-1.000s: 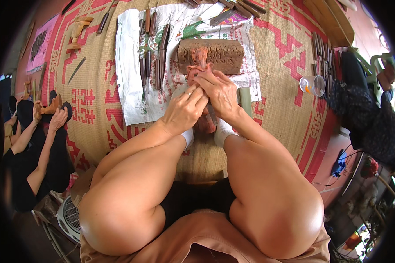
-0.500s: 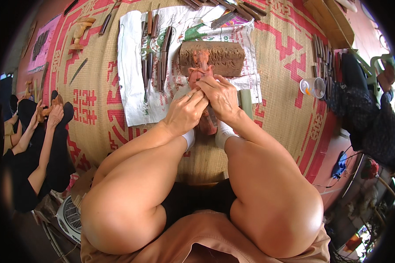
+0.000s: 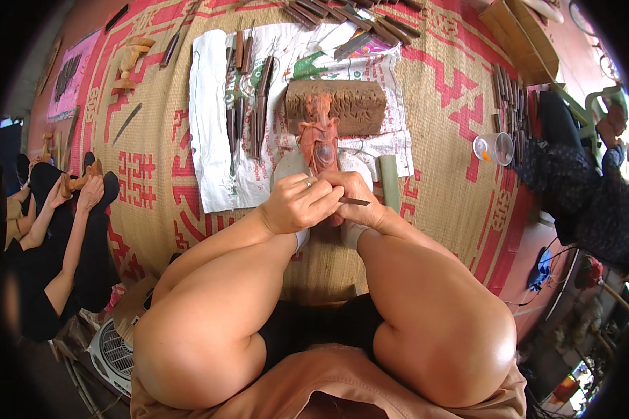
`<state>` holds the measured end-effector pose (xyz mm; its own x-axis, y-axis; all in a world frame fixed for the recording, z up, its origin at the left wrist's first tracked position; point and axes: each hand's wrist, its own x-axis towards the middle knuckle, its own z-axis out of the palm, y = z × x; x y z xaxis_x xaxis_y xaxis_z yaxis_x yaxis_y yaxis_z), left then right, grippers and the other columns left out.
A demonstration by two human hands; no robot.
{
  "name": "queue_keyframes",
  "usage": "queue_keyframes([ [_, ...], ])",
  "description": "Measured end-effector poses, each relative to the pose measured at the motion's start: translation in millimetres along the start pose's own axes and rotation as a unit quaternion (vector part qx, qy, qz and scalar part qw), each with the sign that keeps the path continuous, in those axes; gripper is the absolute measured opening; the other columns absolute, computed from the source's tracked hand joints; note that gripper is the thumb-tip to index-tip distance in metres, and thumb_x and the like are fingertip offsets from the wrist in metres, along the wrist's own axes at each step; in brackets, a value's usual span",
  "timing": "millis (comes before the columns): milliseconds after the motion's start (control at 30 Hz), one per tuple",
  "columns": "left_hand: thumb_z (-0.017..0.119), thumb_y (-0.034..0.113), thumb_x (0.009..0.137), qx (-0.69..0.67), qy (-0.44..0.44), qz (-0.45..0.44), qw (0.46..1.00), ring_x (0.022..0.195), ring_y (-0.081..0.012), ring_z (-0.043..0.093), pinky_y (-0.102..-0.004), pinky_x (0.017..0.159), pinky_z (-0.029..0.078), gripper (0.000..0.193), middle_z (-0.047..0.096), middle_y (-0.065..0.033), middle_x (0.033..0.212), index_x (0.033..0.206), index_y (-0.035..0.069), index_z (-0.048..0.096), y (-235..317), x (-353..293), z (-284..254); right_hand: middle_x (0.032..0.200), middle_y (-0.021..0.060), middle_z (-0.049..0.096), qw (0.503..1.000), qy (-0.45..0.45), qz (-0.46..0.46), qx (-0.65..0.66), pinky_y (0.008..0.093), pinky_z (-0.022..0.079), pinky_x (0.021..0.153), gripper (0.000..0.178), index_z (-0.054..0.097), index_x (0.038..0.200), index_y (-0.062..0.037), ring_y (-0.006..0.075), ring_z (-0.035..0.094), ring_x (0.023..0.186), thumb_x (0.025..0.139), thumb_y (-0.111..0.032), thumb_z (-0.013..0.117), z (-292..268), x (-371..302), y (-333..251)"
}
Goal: The person sits on a mat and uses a small knife to carve a reddish-brown wooden block held between their legs. They repeatedly scrape and shape the wood, occasionally rotating it to work on different sides. Other people are visible in the background also working on wood.
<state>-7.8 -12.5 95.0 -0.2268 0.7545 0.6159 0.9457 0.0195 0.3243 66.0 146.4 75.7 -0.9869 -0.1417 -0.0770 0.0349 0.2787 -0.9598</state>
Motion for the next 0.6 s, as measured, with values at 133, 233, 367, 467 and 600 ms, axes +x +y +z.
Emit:
queue_keyframes([
  [133, 0.068, 0.019, 0.078, -0.051, 0.001, -0.018, 0.999, 0.069, -0.0162, 0.058, -0.0288, 0.059, 0.046, 0.018, 0.055, -0.0014, 0.078, 0.091, 0.007, 0.065, -0.4, 9.1, -5.1, 0.067, 0.0091, 0.06, 0.996, -0.038, 0.03, 0.074, 0.0321, 0.048, 0.053, 0.014, 0.059, 0.081, -0.0032, 0.0191, 0.058, 0.057, 0.07, -0.005, 0.067, 1.8, -3.1, 9.8],
  [233, 0.07, 0.016, 0.078, -0.053, 0.032, -0.116, 0.991, 0.076, -0.0233, 0.06, -0.034, 0.068, 0.051, 0.018, 0.06, -0.0048, 0.086, 0.093, 0.007, 0.066, -2.3, 9.7, 3.2, 0.061, 0.0035, 0.058, 0.987, 0.044, 0.09, 0.125, 0.0287, 0.046, 0.045, 0.008, 0.06, 0.079, -0.0044, 0.0115, 0.055, 0.05, 0.078, -0.008, 0.067, 0.4, -12.3, 5.3],
  [367, 0.07, 0.02, 0.079, 0.067, -0.098, -0.263, 0.958, 0.107, -0.0365, 0.052, -0.0435, 0.092, 0.044, 0.054, 0.05, -0.019, 0.122, 0.125, 0.002, 0.051, -20.1, -13.2, 12.6, 0.073, 0.0037, 0.06, 0.956, 0.122, 0.125, 0.237, 0.0251, 0.049, 0.06, 0.007, 0.057, 0.083, -0.0034, 0.0098, 0.059, 0.066, 0.083, -0.006, 0.063, 8.8, -6.5, 24.1],
  [467, 0.071, 0.03, 0.079, 0.152, -0.205, -0.276, 0.927, 0.116, -0.0413, 0.046, -0.0483, 0.095, 0.043, 0.077, 0.042, -0.0277, 0.131, 0.139, -0.001, 0.036, -15.5, -40.4, 23.1, 0.076, 0.0063, 0.06, 0.927, 0.208, 0.135, 0.281, 0.0263, 0.049, 0.059, 0.007, 0.055, 0.087, -0.0018, 0.0129, 0.06, 0.064, 0.084, -0.004, 0.061, 5.2, -1.0, 22.3],
  [600, 0.073, 0.04, 0.077, 0.142, -0.211, -0.248, 0.935, 0.111, -0.0412, 0.051, -0.0475, 0.089, 0.047, 0.086, 0.04, -0.0296, 0.132, 0.14, -0.002, 0.033, -16.8, -19.9, 31.9, 0.083, 0.009, 0.061, 0.901, 0.302, 0.133, 0.282, 0.0287, 0.051, 0.062, 0.011, 0.053, 0.097, -0.0011, 0.0158, 0.061, 0.069, 0.089, -0.005, 0.057, -19.6, -11.4, 23.5],
])
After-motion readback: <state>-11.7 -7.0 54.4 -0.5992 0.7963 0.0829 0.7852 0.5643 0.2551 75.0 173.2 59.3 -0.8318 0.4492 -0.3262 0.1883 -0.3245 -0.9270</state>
